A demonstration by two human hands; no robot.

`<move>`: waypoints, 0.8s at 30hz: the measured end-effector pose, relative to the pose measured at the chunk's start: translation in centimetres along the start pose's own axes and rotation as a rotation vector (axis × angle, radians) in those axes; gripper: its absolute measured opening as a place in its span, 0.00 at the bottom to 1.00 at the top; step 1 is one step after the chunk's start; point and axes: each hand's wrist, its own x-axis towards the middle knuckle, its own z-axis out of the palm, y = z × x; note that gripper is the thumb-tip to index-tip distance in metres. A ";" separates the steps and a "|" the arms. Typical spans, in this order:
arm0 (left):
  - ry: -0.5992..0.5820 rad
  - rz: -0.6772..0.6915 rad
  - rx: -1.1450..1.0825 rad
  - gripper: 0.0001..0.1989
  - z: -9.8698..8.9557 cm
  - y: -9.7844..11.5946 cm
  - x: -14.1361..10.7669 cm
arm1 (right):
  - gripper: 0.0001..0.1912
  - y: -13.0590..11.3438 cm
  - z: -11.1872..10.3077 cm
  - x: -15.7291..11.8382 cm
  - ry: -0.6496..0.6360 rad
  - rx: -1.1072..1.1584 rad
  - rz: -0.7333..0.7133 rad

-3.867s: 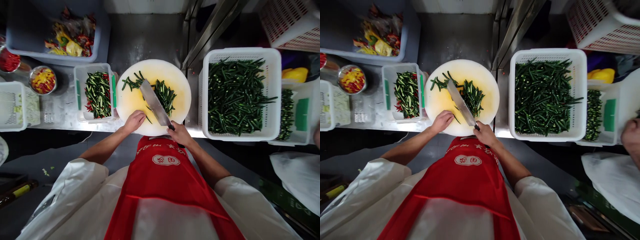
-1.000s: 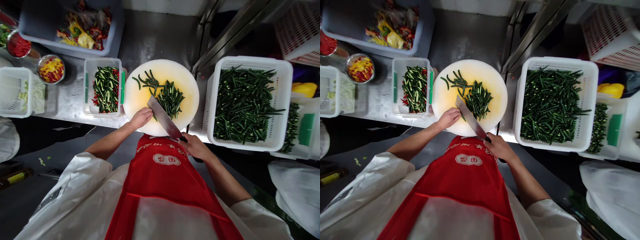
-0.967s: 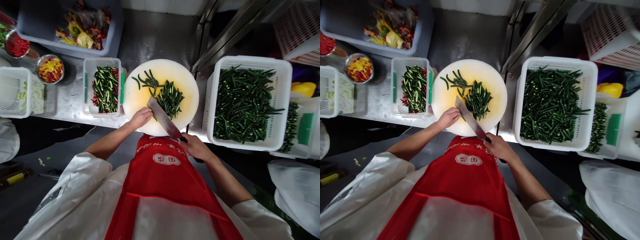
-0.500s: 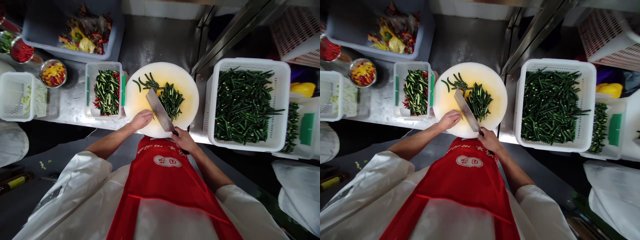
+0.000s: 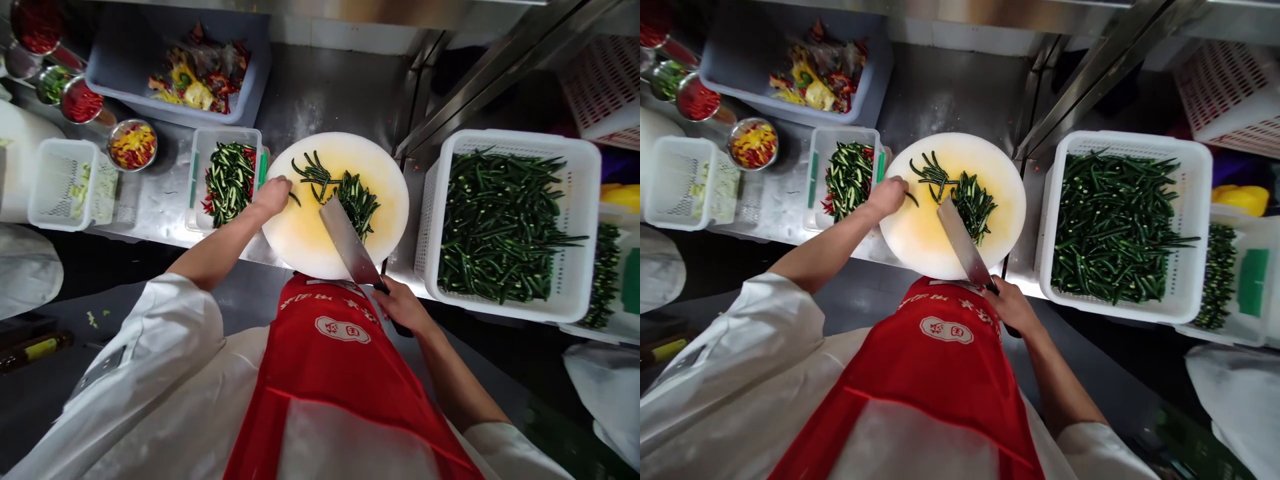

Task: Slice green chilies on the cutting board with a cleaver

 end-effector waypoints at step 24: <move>0.174 0.603 -0.264 0.16 6.3 3.9 -6.8 | 0.05 -3.9 0.8 4.0 0.013 -0.184 -0.099</move>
